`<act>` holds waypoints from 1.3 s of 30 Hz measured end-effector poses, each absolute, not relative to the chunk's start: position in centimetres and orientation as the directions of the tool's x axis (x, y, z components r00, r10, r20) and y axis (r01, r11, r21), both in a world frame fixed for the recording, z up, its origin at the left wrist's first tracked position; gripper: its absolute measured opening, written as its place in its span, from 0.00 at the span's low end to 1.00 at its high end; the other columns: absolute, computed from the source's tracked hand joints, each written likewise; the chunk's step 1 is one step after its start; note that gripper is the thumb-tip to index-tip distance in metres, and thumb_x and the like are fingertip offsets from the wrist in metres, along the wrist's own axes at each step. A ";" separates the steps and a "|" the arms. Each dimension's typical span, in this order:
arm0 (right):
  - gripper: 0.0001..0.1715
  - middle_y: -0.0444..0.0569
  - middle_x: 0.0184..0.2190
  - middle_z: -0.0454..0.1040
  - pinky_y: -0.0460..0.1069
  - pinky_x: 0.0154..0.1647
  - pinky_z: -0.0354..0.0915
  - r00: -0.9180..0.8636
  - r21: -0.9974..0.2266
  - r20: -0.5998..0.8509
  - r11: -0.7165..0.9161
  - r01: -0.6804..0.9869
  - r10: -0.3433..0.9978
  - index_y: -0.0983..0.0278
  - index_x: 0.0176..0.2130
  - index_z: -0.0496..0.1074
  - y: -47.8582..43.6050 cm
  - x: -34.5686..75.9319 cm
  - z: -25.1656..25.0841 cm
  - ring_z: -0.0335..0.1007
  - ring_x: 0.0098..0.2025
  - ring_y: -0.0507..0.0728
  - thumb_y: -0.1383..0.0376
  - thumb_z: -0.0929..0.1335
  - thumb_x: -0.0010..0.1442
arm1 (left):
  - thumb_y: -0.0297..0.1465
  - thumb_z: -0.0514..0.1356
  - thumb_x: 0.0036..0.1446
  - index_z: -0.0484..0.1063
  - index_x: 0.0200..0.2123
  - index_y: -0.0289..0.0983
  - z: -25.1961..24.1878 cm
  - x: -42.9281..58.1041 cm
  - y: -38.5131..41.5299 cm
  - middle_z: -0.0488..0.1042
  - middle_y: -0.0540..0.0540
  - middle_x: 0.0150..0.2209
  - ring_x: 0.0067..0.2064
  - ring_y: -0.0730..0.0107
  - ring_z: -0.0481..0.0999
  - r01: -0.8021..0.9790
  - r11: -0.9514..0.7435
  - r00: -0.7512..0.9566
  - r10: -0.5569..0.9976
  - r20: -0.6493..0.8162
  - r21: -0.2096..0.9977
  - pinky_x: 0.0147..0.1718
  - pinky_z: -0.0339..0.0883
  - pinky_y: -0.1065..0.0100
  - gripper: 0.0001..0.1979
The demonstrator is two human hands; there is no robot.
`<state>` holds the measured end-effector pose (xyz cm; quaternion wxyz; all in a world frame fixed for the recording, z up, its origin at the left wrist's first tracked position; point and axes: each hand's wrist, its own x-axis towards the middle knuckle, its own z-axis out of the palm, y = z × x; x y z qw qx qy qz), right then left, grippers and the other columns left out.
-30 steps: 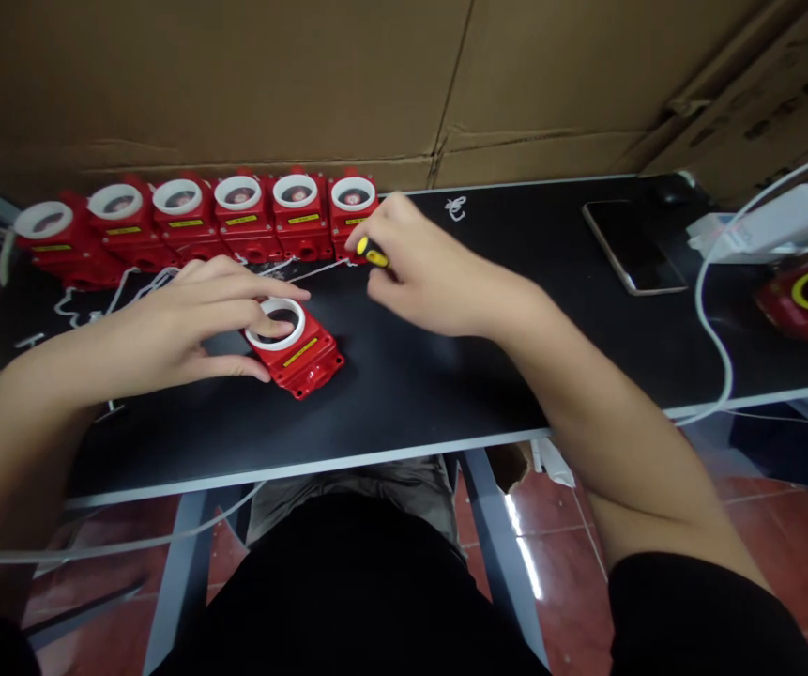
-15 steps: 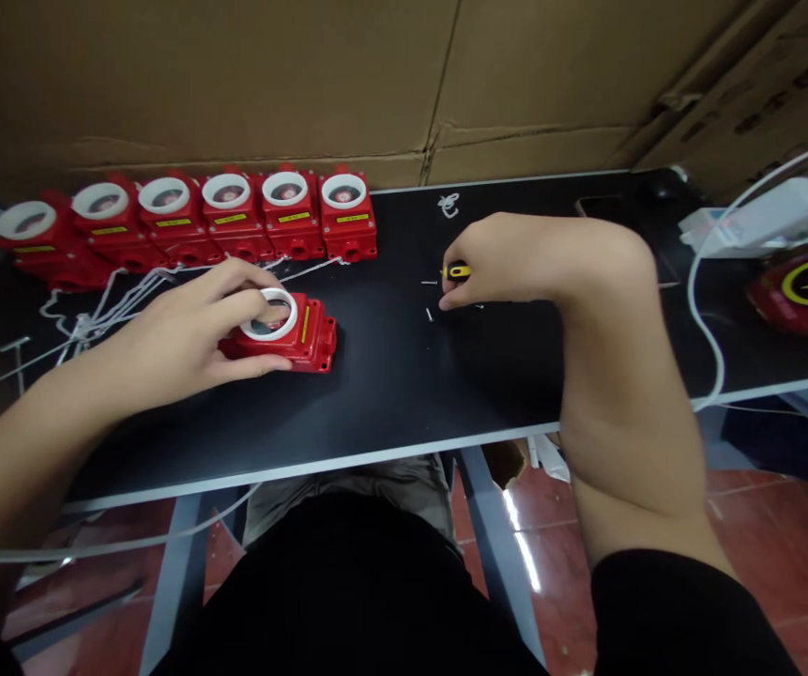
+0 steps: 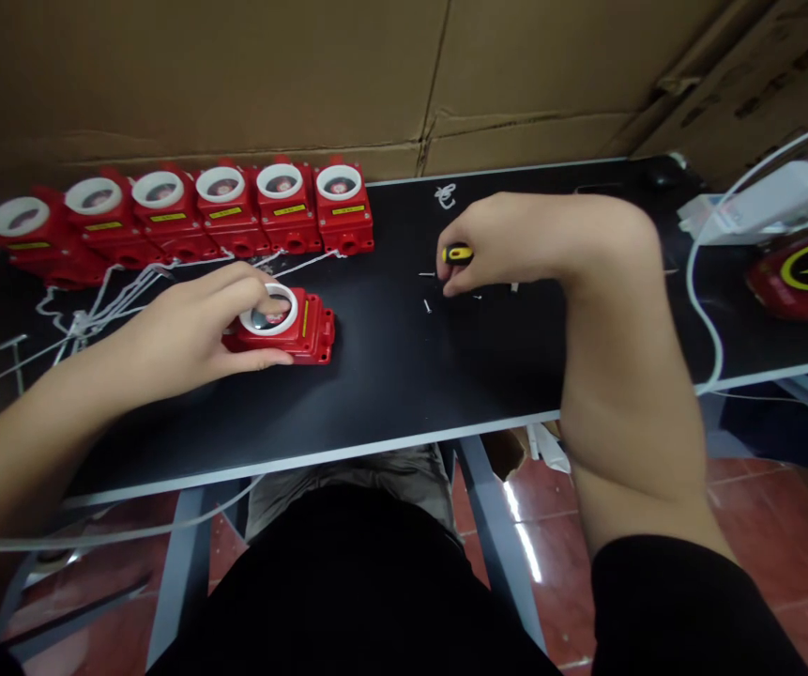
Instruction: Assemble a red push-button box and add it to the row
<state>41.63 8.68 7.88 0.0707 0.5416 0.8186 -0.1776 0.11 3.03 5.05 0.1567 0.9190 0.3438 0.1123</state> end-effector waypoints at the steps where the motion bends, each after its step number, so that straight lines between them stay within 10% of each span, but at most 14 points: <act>1: 0.09 0.44 0.30 0.87 0.55 0.33 0.63 -0.436 -0.243 -0.325 0.372 0.896 0.839 0.57 0.38 0.91 8.5 41.0 7.6 0.77 0.29 0.56 0.59 0.88 0.64 | 0.47 0.72 0.72 0.70 0.49 0.44 5.0 0.1 3.0 0.80 0.40 0.55 0.50 0.49 0.82 0.597 -0.716 0.737 0.668 0.104 0.362 0.49 0.73 0.58 0.19; 5: 0.14 0.42 0.27 0.84 0.55 0.29 0.62 -0.520 -0.281 -0.317 0.445 0.850 0.793 0.54 0.34 0.88 8.3 39.6 6.0 0.74 0.26 0.57 0.52 0.88 0.61 | 0.46 0.73 0.71 0.69 0.48 0.43 4.8 0.2 3.1 0.81 0.41 0.53 0.48 0.52 0.82 0.574 -0.721 0.733 0.664 0.148 0.387 0.49 0.73 0.58 0.19; 16: 0.08 0.40 0.27 0.81 0.54 0.28 0.62 -0.578 -0.323 -0.195 0.505 0.800 0.792 0.56 0.33 0.80 6.5 36.0 5.7 0.72 0.25 0.55 0.70 0.78 0.58 | 0.55 0.81 0.56 0.70 0.61 0.45 4.8 0.3 3.4 0.85 0.42 0.56 0.51 0.45 0.89 0.646 -0.536 0.599 0.798 0.075 0.543 0.49 0.78 0.55 0.39; 28: 0.07 0.46 0.44 0.92 0.57 0.51 0.75 -0.673 -0.548 0.049 0.583 0.599 0.738 0.56 0.43 0.90 6.2 34.0 6.0 0.89 0.45 0.63 0.63 0.77 0.68 | 0.53 0.80 0.56 0.77 0.56 0.44 4.9 1.1 3.2 0.88 0.47 0.51 0.48 0.52 0.87 0.602 -0.527 0.642 0.766 0.027 0.600 0.51 0.76 0.57 0.32; 39: 0.07 0.53 0.44 0.84 0.54 0.45 0.70 -0.734 -0.361 0.049 0.698 0.619 0.677 0.61 0.40 0.83 6.7 33.1 2.8 0.79 0.40 0.60 0.73 0.75 0.63 | 0.52 0.81 0.55 0.77 0.55 0.45 4.6 0.9 3.4 0.87 0.46 0.52 0.48 0.52 0.86 0.592 -0.510 0.639 0.769 0.022 0.624 0.50 0.75 0.58 0.32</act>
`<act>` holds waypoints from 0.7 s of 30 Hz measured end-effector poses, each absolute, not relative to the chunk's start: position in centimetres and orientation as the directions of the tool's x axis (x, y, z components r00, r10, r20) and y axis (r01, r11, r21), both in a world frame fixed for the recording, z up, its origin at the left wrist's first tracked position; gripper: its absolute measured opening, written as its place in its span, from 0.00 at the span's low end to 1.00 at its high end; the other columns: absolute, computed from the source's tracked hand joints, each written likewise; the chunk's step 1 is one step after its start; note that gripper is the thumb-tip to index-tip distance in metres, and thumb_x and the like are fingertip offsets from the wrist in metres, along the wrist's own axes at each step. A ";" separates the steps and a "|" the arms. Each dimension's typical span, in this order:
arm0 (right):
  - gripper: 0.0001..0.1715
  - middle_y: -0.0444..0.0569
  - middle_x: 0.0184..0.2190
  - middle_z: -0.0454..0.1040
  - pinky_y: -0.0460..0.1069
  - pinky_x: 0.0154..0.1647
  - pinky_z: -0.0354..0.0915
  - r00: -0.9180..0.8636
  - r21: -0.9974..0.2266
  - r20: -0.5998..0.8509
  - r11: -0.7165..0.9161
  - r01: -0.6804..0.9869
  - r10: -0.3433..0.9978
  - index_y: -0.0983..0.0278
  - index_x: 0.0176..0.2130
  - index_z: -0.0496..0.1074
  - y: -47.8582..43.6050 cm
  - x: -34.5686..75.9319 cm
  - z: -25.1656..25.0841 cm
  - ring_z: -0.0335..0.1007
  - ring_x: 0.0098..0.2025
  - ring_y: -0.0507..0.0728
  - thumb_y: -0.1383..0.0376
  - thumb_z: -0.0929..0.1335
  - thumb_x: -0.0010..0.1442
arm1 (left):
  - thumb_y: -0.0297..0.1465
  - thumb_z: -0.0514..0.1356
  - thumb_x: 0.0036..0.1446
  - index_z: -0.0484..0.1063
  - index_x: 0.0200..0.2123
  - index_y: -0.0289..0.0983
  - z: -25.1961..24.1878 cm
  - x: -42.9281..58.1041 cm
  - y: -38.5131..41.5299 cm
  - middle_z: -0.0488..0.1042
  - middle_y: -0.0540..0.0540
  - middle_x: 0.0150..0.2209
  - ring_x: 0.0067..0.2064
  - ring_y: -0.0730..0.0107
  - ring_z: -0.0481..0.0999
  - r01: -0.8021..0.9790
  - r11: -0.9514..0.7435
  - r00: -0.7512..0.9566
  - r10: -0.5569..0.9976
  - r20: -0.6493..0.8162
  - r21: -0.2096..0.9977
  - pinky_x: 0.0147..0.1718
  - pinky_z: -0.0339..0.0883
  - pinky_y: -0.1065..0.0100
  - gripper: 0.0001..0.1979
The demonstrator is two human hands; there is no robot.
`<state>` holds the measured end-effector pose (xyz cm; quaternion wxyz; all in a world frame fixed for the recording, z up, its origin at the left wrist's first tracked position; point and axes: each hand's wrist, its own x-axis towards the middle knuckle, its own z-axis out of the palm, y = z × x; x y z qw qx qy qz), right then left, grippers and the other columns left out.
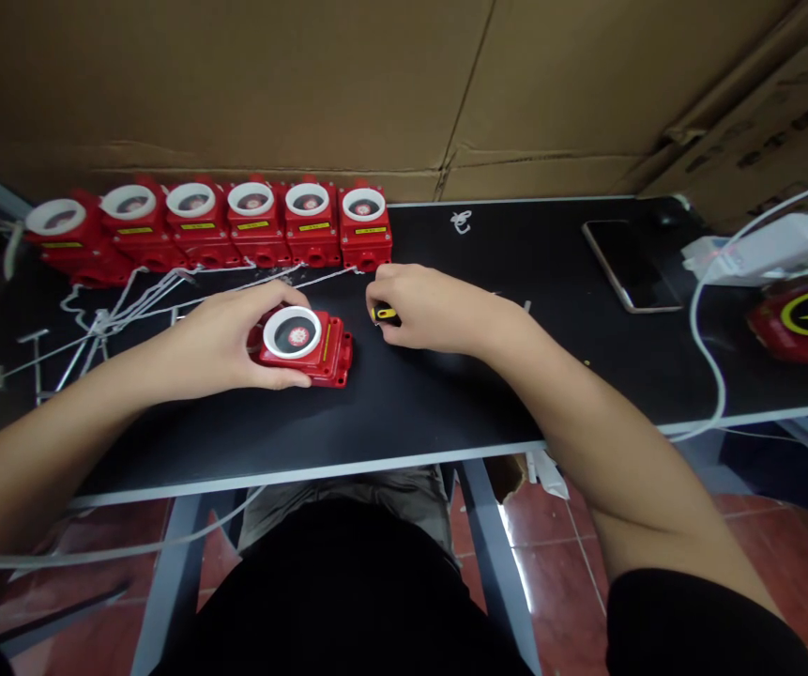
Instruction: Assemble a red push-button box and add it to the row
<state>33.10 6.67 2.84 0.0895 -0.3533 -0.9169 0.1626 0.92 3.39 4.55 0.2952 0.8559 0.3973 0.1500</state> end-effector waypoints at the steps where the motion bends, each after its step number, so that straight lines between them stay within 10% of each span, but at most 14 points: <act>1: 0.07 0.53 0.45 0.83 0.54 0.45 0.71 -0.738 -0.349 0.050 0.704 0.618 0.672 0.61 0.40 0.83 6.6 33.2 2.9 0.79 0.41 0.61 0.73 0.75 0.64 | 0.52 0.81 0.55 0.77 0.55 0.45 4.6 0.9 3.4 0.86 0.46 0.51 0.47 0.52 0.85 0.592 -0.507 0.638 0.770 0.020 0.627 0.50 0.74 0.58 0.32; 9: 0.19 0.50 0.45 0.89 0.54 0.42 0.71 -0.717 -0.467 -0.011 0.631 0.620 0.697 0.60 0.49 0.86 6.2 33.0 4.0 0.83 0.41 0.62 0.75 0.77 0.59 | 0.50 0.80 0.56 0.79 0.57 0.44 5.1 1.0 3.1 0.87 0.46 0.53 0.48 0.52 0.85 0.597 -0.510 0.643 0.766 0.011 0.619 0.49 0.74 0.59 0.31; 21: 0.09 0.52 0.46 0.91 0.54 0.50 0.74 -0.706 -0.479 0.381 0.781 0.402 0.597 0.61 0.49 0.90 5.3 31.5 3.9 0.85 0.43 0.60 0.63 0.75 0.76 | 0.55 0.78 0.57 0.78 0.51 0.43 5.5 1.2 3.2 0.85 0.45 0.50 0.48 0.51 0.84 0.624 -0.518 0.650 0.760 -0.020 0.585 0.53 0.73 0.57 0.29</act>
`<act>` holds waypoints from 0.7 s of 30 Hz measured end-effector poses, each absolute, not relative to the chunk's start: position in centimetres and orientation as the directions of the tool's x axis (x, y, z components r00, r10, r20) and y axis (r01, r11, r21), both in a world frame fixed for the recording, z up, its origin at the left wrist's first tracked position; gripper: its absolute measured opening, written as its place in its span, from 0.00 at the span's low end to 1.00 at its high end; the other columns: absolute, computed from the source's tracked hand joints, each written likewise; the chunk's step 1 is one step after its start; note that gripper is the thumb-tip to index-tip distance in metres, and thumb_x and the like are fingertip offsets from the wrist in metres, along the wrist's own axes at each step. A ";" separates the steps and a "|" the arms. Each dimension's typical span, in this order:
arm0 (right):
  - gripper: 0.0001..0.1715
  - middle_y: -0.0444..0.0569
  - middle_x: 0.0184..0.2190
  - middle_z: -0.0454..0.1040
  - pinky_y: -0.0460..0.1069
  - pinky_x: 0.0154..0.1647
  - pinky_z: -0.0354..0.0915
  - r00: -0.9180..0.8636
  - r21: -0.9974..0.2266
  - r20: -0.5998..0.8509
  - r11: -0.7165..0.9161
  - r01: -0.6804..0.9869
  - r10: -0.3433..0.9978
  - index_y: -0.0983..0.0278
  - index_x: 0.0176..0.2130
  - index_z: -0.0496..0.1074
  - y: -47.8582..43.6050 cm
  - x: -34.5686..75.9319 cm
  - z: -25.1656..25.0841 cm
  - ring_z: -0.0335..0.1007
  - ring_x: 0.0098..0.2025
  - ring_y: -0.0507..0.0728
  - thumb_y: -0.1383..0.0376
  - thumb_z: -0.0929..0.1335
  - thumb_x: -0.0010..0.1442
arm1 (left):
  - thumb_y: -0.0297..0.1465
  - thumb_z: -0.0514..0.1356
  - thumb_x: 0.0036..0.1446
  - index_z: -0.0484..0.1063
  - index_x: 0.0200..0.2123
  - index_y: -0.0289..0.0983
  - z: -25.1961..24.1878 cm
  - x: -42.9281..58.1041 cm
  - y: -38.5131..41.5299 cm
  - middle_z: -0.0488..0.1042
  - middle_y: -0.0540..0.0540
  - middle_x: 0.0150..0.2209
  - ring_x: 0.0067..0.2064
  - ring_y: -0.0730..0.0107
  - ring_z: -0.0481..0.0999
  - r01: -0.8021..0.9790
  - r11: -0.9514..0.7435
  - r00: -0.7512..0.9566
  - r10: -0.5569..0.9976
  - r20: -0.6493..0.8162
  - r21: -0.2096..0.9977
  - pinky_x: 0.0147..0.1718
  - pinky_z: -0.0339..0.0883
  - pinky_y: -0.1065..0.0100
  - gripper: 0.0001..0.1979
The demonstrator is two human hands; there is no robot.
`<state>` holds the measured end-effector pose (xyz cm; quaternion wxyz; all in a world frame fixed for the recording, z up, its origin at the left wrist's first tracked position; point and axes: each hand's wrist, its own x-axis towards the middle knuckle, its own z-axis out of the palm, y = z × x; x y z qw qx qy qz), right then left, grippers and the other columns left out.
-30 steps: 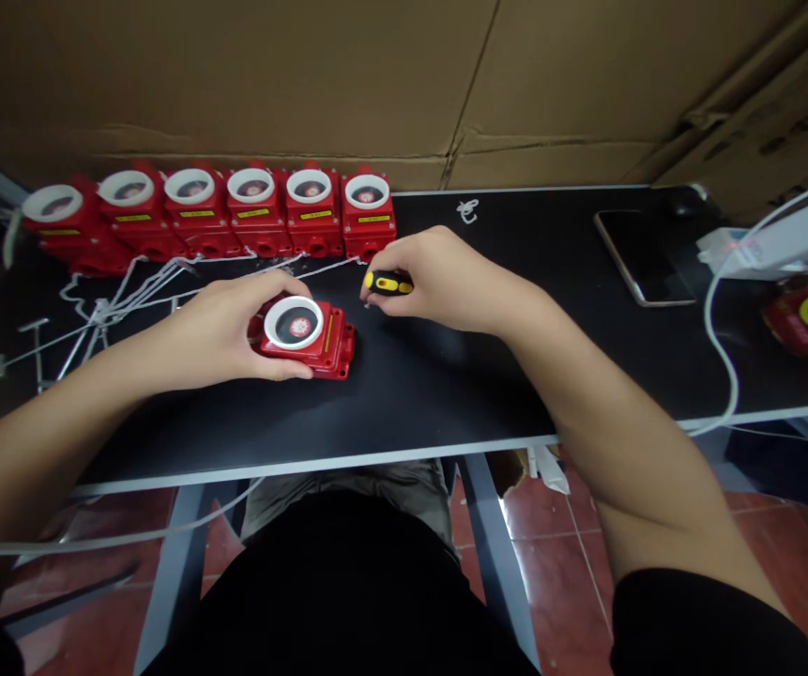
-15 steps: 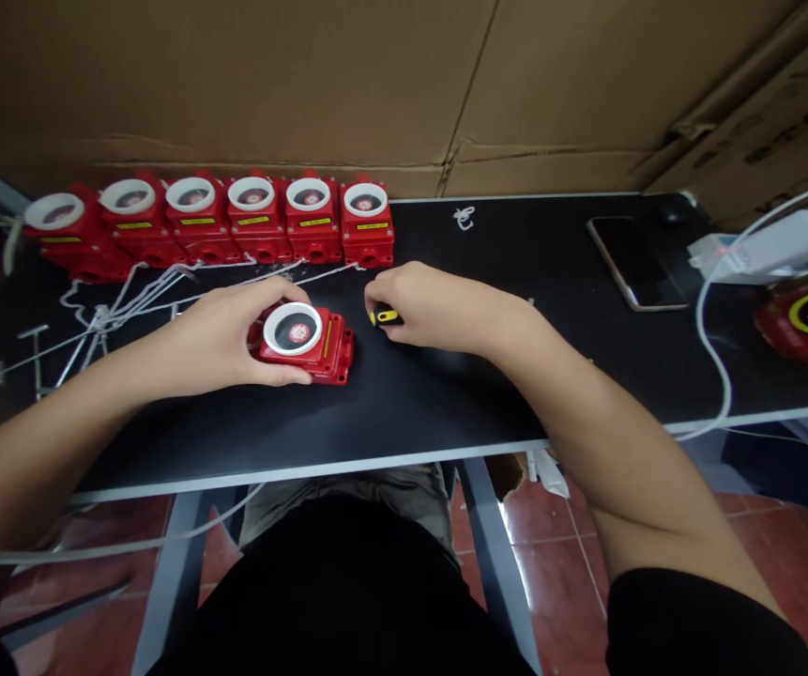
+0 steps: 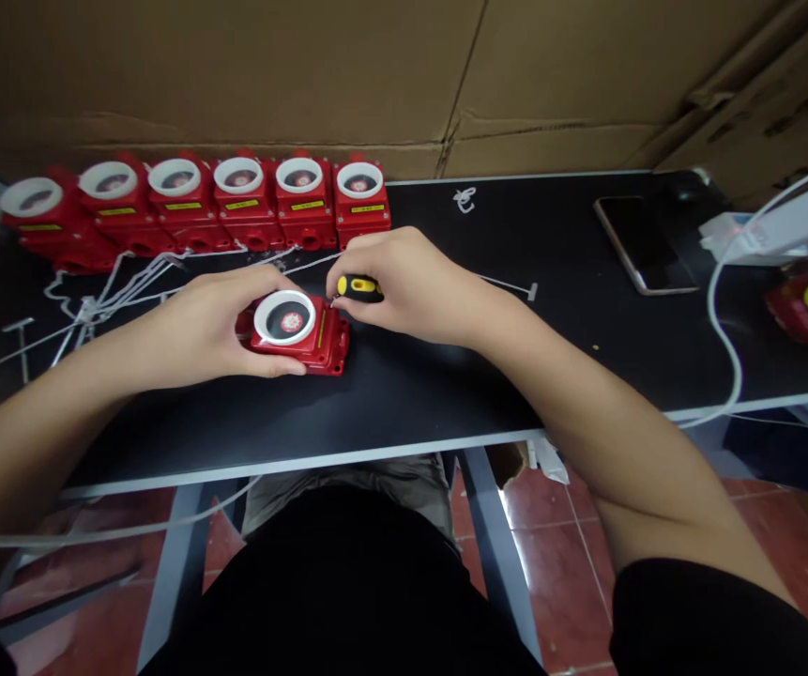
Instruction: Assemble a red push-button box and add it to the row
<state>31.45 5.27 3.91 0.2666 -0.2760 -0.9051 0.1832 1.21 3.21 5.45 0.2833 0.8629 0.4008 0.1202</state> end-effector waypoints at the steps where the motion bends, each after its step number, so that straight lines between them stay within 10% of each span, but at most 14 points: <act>1: 0.09 0.53 0.46 0.91 0.54 0.49 0.74 -0.720 -0.456 0.388 0.799 0.392 0.575 0.61 0.50 0.90 5.3 31.4 3.7 0.85 0.43 0.60 0.64 0.75 0.77 | 0.55 0.78 0.57 0.78 0.50 0.43 5.5 1.2 3.2 0.85 0.45 0.50 0.48 0.51 0.84 0.628 -0.517 0.649 0.760 -0.025 0.582 0.52 0.73 0.57 0.29; 16: 0.18 0.56 0.55 0.88 0.64 0.61 0.82 -0.601 -0.489 0.494 0.773 0.405 0.628 0.55 0.64 0.89 5.4 33.1 4.8 0.86 0.55 0.68 0.62 0.76 0.79 | 0.55 0.78 0.60 0.77 0.50 0.42 4.6 0.9 3.7 0.80 0.44 0.49 0.48 0.51 0.80 0.571 -0.597 0.688 0.722 0.068 0.564 0.51 0.72 0.57 0.29; 21: 0.23 0.53 0.50 0.85 0.60 0.58 0.83 -0.392 -0.545 0.631 0.742 0.392 0.670 0.53 0.56 0.90 5.1 32.8 5.7 0.84 0.54 0.64 0.42 0.73 0.85 | 0.58 0.79 0.58 0.75 0.48 0.42 4.7 1.0 3.7 0.80 0.44 0.49 0.46 0.53 0.79 0.582 -0.578 0.676 0.735 0.055 0.572 0.50 0.72 0.58 0.31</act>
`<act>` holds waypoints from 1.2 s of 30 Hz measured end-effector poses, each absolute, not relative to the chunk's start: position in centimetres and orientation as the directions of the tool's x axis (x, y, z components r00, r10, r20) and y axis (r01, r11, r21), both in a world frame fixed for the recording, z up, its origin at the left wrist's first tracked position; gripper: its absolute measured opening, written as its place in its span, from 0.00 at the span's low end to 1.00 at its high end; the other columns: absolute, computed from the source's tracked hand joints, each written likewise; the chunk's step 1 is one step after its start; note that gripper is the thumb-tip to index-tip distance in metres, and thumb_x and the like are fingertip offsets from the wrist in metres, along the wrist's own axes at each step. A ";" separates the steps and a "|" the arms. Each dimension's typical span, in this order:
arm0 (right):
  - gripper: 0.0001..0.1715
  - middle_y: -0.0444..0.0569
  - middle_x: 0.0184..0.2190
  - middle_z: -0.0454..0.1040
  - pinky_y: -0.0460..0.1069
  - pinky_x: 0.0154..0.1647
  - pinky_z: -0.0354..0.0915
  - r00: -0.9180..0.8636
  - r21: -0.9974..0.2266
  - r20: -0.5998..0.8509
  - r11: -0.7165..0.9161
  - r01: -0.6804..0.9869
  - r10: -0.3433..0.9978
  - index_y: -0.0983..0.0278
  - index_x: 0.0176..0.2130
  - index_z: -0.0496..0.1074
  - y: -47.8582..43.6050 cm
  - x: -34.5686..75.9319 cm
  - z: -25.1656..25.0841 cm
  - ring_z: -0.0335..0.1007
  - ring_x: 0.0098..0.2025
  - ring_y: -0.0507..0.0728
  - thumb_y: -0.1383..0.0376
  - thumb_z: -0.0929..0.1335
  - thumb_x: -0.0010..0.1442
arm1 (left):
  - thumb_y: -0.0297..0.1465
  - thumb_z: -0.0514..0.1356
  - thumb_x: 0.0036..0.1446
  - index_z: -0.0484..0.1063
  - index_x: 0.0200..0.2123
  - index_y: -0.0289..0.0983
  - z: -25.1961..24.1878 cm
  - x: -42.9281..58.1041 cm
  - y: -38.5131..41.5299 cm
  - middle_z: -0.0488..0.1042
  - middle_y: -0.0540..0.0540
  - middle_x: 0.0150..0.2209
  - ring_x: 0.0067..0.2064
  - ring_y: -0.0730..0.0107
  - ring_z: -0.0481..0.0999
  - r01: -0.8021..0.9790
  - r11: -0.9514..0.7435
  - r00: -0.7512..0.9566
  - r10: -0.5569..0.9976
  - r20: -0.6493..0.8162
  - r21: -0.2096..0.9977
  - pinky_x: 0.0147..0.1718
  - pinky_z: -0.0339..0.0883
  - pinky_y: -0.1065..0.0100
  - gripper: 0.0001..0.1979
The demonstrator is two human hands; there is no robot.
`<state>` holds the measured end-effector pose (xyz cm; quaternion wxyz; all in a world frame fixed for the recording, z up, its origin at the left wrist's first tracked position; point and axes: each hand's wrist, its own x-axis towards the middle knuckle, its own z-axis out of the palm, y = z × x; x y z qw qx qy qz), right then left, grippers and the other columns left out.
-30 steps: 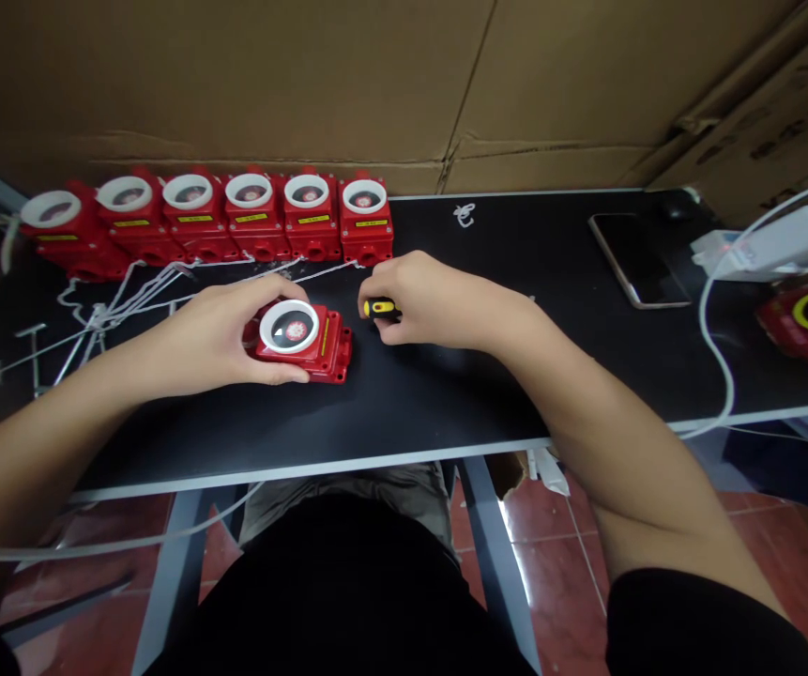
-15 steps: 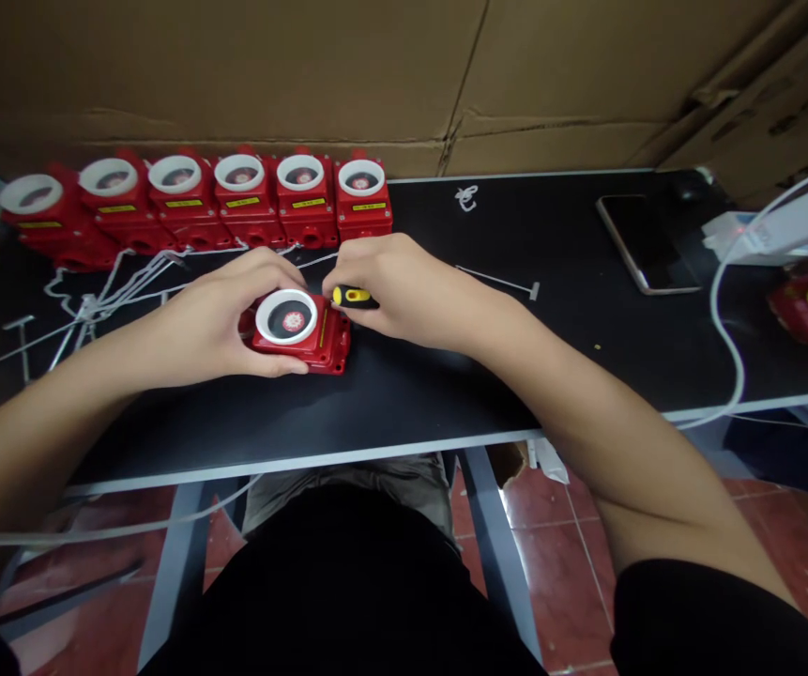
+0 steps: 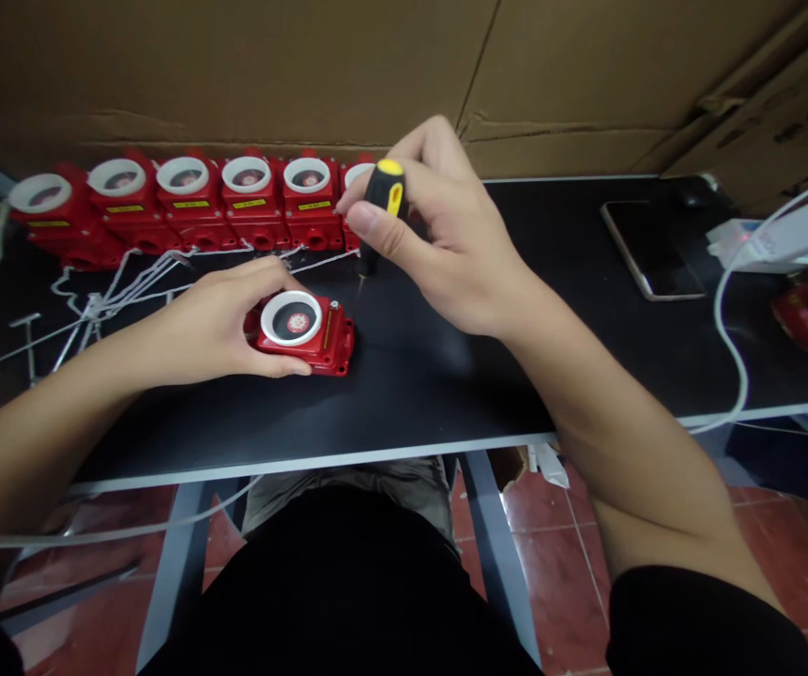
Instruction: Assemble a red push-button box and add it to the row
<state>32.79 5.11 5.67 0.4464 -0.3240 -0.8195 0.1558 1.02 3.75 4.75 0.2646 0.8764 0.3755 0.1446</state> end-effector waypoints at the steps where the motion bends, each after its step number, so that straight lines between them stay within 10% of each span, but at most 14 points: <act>1: 0.26 0.51 0.46 0.84 0.58 0.50 0.83 -0.347 -0.590 0.634 0.722 0.360 0.691 0.53 0.53 0.88 5.0 32.4 5.6 0.84 0.46 0.62 0.38 0.73 0.84 | 0.58 0.78 0.57 0.75 0.49 0.42 4.8 1.1 3.7 0.80 0.44 0.49 0.46 0.53 0.80 0.586 -0.572 0.672 0.739 0.051 0.574 0.50 0.72 0.58 0.32; 4: 0.27 0.44 0.38 0.82 0.53 0.28 0.71 -0.245 -0.759 0.580 0.625 0.183 0.777 0.54 0.46 0.82 4.5 31.1 5.3 0.72 0.27 0.54 0.35 0.75 0.80 | 0.59 0.78 0.57 0.76 0.49 0.42 4.9 1.1 3.6 0.81 0.44 0.49 0.47 0.52 0.80 0.602 -0.555 0.661 0.749 0.032 0.574 0.50 0.72 0.58 0.32; 11: 0.28 0.41 0.36 0.82 0.50 0.20 0.61 -0.162 -0.730 0.677 0.683 -0.022 0.718 0.56 0.43 0.80 4.3 29.7 5.0 0.69 0.24 0.50 0.37 0.79 0.78 | 0.58 0.77 0.56 0.75 0.48 0.44 5.5 1.3 3.5 0.81 0.43 0.50 0.48 0.50 0.81 0.631 -0.525 0.641 0.767 -0.003 0.571 0.50 0.73 0.56 0.30; 36: 0.28 0.46 0.39 0.82 0.55 0.30 0.69 -0.194 -0.736 0.632 0.660 0.151 0.750 0.54 0.45 0.79 3.2 30.0 5.7 0.69 0.27 0.56 0.35 0.77 0.78 | 0.59 0.78 0.54 0.76 0.47 0.44 6.0 1.5 3.8 0.83 0.43 0.50 0.49 0.48 0.83 0.637 -0.526 0.649 0.760 -0.025 0.563 0.54 0.77 0.53 0.32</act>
